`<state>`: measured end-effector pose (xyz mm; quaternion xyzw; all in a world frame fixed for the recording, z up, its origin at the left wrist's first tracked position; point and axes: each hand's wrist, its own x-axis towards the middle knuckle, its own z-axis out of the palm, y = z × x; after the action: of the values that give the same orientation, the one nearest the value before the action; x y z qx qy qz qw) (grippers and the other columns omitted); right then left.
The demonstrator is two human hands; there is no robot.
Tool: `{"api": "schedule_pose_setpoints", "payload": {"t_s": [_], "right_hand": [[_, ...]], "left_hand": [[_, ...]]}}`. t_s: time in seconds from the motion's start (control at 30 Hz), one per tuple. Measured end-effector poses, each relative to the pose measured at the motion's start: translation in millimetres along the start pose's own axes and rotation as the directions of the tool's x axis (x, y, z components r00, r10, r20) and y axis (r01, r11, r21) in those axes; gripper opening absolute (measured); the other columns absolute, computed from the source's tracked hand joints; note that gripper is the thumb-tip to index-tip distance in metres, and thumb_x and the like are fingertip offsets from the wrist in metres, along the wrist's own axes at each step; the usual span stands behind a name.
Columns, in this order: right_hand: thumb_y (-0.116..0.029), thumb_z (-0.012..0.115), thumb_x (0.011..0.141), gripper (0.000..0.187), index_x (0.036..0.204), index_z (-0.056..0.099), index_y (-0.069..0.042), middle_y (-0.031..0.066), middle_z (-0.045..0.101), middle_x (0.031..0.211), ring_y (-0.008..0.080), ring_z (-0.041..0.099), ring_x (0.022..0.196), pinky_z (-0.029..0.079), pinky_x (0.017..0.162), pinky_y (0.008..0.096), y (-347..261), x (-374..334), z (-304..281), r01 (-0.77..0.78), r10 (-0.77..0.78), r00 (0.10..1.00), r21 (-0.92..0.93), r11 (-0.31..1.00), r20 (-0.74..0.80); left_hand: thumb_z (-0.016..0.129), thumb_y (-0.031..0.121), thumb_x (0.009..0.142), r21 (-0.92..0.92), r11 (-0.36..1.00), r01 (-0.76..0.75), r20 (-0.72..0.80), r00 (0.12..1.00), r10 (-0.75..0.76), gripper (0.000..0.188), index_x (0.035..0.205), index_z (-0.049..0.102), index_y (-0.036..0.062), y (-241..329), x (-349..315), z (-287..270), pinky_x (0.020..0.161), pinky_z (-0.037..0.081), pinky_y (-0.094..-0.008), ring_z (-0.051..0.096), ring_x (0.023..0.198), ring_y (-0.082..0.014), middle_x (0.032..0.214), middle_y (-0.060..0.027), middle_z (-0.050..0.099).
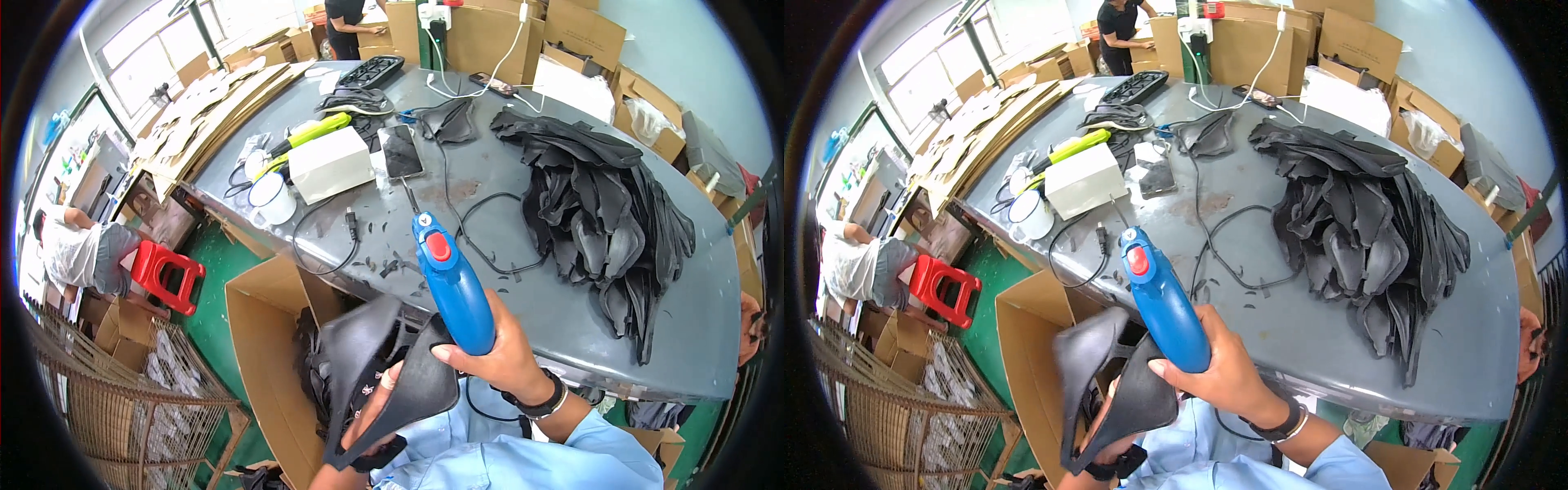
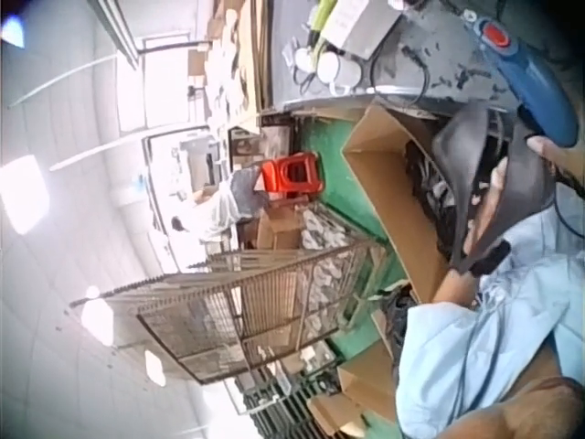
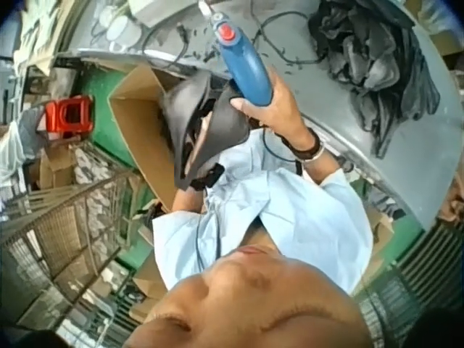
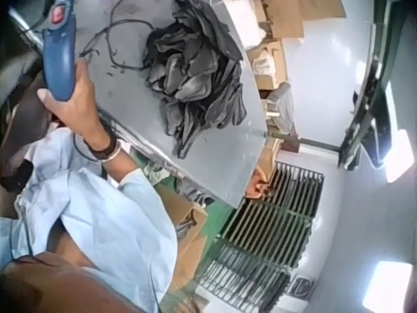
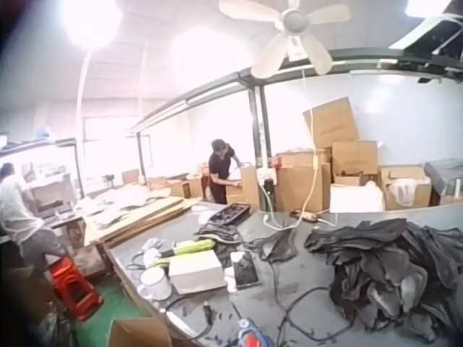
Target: The person trims excess material from black shoe components using electric shears, handling each piece one at a time. They rotate the components by hand to reach different edges before placing the finished pieces into a cardboard box.
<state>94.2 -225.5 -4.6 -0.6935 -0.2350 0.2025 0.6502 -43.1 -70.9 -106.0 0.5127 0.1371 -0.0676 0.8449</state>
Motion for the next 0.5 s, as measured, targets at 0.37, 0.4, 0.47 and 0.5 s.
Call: {"api": "schedule_pose_setpoints", "payload": {"t_s": [0.37, 0.4, 0.47, 0.5], "right_hand": [[-0.038, 0.081, 0.069, 0.064, 0.106, 0.048, 0.003, 0.0175, 0.064, 0.077, 0.0324, 0.066, 0.066, 0.051, 0.058, 0.0384, 25, -31, 3, 0.241, -0.240, 0.968, -0.528, 0.814, 0.072], [-0.037, 0.080, 0.070, 0.061, 0.105, 0.048, 0.003, 0.0171, 0.063, 0.074, 0.0323, 0.065, 0.064, 0.051, 0.057, 0.0382, 26, -34, 4, 0.297, -0.290, 0.950, -0.624, 0.723, 0.116], [-0.035, 0.079, 0.071, 0.057, 0.103, 0.050, 0.003, 0.0155, 0.063, 0.070, 0.0306, 0.065, 0.061, 0.049, 0.053, 0.0375, 33, -40, 8, 0.315, -0.289, 0.946, -0.617, 0.721, 0.145], [-0.034, 0.079, 0.071, 0.057, 0.103, 0.050, 0.003, 0.0151, 0.063, 0.070, 0.0303, 0.064, 0.060, 0.049, 0.053, 0.0371, 34, -43, 9, 0.324, -0.285, 0.944, -0.612, 0.722, 0.164]], "left_hand": [[0.048, 0.031, 0.094, -0.138, 0.725, -0.674, -0.609, 0.636, 0.475, 0.042, 0.126, 0.040, 0.0044, 59, 11, 38, 0.085, 0.052, -0.0359, 0.059, 0.104, -0.0224, 0.117, -0.0140, 0.054], [0.048, 0.031, 0.094, -0.128, 0.720, -0.682, -0.617, 0.623, 0.480, 0.042, 0.126, 0.040, 0.0044, 61, 10, 37, 0.085, 0.052, -0.0359, 0.059, 0.104, -0.0224, 0.117, -0.0140, 0.054], [0.049, 0.030, 0.094, -0.075, 0.654, -0.753, -0.638, 0.540, 0.549, 0.040, 0.124, 0.040, 0.0054, 62, 8, 34, 0.082, 0.054, -0.0343, 0.059, 0.105, -0.0204, 0.118, -0.0135, 0.053], [0.049, 0.030, 0.094, -0.072, 0.635, -0.769, -0.643, 0.523, 0.560, 0.039, 0.123, 0.040, 0.0062, 61, 8, 34, 0.080, 0.055, -0.0334, 0.059, 0.104, -0.0200, 0.118, -0.0129, 0.052]]}}
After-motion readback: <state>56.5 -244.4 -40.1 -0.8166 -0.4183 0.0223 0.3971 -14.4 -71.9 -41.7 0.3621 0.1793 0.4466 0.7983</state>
